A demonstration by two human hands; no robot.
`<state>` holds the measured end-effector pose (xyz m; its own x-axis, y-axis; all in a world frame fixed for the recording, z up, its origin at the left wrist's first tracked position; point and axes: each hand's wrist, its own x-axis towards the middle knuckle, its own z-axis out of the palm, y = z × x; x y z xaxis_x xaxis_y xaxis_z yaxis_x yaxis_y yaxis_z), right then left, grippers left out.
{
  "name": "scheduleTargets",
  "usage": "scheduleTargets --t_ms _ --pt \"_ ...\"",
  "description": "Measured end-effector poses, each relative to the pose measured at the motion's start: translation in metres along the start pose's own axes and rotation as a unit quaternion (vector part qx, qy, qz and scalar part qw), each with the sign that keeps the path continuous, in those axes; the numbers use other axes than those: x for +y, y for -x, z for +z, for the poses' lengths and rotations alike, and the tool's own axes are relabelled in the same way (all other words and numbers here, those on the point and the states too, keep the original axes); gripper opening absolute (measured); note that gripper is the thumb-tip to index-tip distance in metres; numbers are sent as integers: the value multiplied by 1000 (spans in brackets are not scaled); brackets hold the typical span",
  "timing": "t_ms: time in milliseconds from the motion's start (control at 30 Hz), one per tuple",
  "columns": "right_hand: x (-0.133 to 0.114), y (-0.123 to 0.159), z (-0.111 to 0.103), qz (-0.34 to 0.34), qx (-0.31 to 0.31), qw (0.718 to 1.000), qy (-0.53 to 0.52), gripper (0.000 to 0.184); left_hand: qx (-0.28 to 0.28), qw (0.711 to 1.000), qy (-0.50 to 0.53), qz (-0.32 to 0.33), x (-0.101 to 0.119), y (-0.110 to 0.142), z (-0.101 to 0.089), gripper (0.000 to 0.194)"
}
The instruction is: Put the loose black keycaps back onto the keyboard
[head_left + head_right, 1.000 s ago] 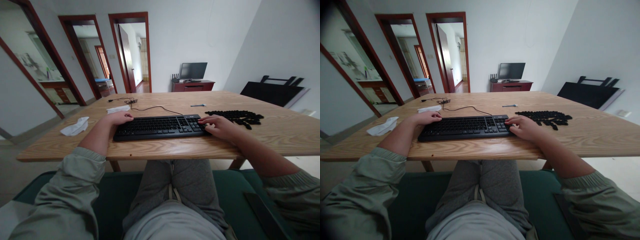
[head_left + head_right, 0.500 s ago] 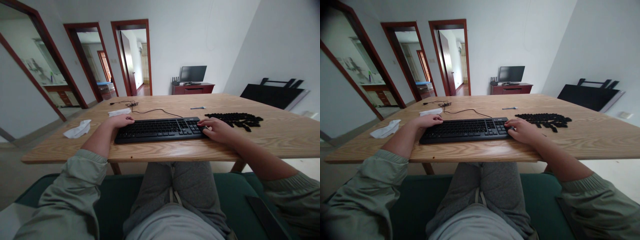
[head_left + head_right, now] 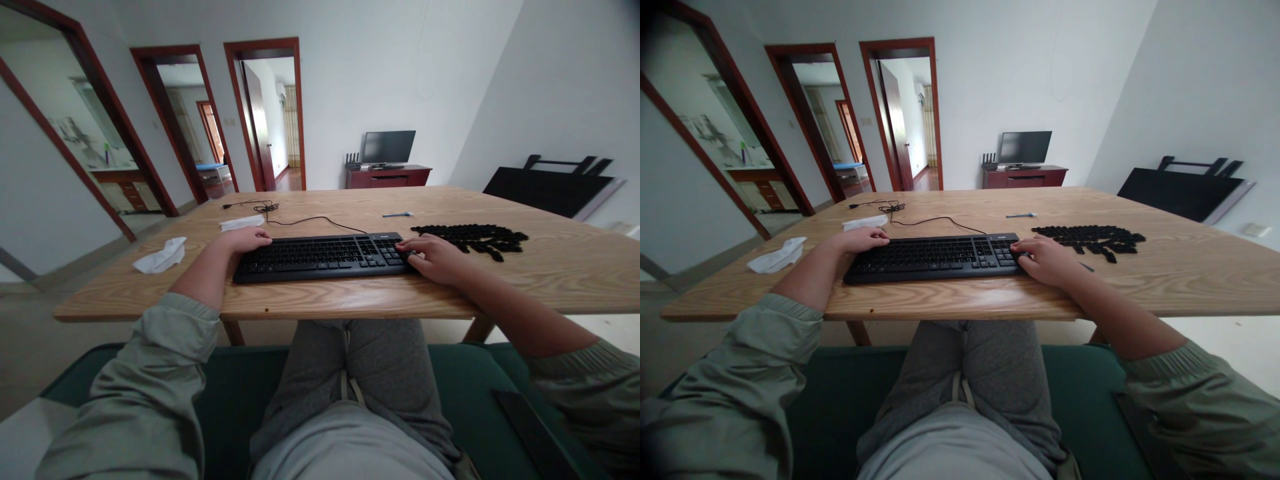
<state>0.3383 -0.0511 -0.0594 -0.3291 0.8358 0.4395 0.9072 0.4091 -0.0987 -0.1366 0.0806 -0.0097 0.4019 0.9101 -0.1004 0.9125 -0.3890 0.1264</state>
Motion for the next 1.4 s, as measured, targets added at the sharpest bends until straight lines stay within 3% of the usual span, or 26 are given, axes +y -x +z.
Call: scheduleTargets --t_ms 400,667,1100,1167,1233,1333,1400 --pt "-9 1 -1 -12 2 1000 15 38 0 1000 13 -5 3 -1 1 52" --pt "1 3 0 7 69 997 -18 36 -1 1000 3 0 9 6 -2 52" --pt "-6 0 -6 -23 -1 1000 -20 30 3 1000 12 -11 8 7 -2 50" --pt "4 3 -17 4 -4 999 -39 30 1 1000 9 -8 7 7 -2 52" --pt "29 12 -34 92 10 995 -44 31 2 1000 10 -5 6 6 -1 53" --pt "87 37 -63 257 49 965 8 29 2 1000 10 -3 5 4 -1 54" --pt "126 56 -76 313 33 948 47 25 3 1000 11 0 4 4 -1 54"
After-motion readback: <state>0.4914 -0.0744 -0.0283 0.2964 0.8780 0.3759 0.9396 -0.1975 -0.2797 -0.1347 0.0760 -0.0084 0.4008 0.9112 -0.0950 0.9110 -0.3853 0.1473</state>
